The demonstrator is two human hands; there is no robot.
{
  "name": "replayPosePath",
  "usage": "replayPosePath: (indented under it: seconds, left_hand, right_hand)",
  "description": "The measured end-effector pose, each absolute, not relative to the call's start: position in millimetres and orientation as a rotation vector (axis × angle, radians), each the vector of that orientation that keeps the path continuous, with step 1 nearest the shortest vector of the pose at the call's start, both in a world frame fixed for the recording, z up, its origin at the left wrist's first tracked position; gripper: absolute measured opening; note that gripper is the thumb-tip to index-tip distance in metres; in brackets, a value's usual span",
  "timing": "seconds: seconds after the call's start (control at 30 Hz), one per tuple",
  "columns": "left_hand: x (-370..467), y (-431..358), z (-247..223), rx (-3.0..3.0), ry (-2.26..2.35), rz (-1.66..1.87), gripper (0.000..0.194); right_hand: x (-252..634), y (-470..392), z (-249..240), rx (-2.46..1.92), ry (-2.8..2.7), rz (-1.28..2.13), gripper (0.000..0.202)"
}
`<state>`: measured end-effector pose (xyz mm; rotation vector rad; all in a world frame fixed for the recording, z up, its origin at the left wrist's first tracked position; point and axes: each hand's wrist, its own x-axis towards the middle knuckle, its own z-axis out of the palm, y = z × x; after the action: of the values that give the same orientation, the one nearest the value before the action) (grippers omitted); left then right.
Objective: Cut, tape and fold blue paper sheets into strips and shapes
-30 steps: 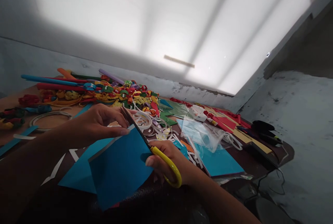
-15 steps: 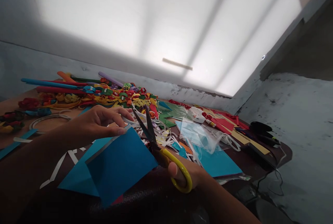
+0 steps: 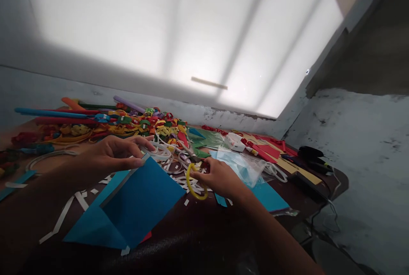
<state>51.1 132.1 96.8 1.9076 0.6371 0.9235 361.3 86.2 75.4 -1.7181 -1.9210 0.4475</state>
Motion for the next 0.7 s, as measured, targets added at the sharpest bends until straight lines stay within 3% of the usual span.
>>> replayPosePath:
  seconds: [0.1, 0.27, 0.37, 0.5, 0.7]
  left_hand:
    - [51.7, 133.8, 94.9, 1.926, 0.637, 0.908, 0.025]
    - [53.7, 131.6, 93.7, 1.87, 0.616, 0.883, 0.025]
    - [56.3, 129.6, 93.1, 1.792, 0.562, 0.871, 0.023]
    - [56.5, 131.2, 95.8, 1.735, 0.593, 0.934, 0.024]
    - [43.5, 106.1, 126.3, 1.769, 1.151, 1.253, 0.025]
  right_hand:
    - [351.9, 98.6, 66.9, -1.819, -1.923, 0.28, 0.028]
    - [327.9, 93.7, 70.2, -1.586, -1.982, 0.135, 0.032]
    - [308.8, 92.7, 77.1, -1.284, -2.113, 0.294, 0.04]
    - [286.6, 111.6, 73.7, -1.047, -2.107, 0.501, 0.031]
    - [277.8, 131.2, 59.2, -1.106, -1.955, 0.497, 0.044]
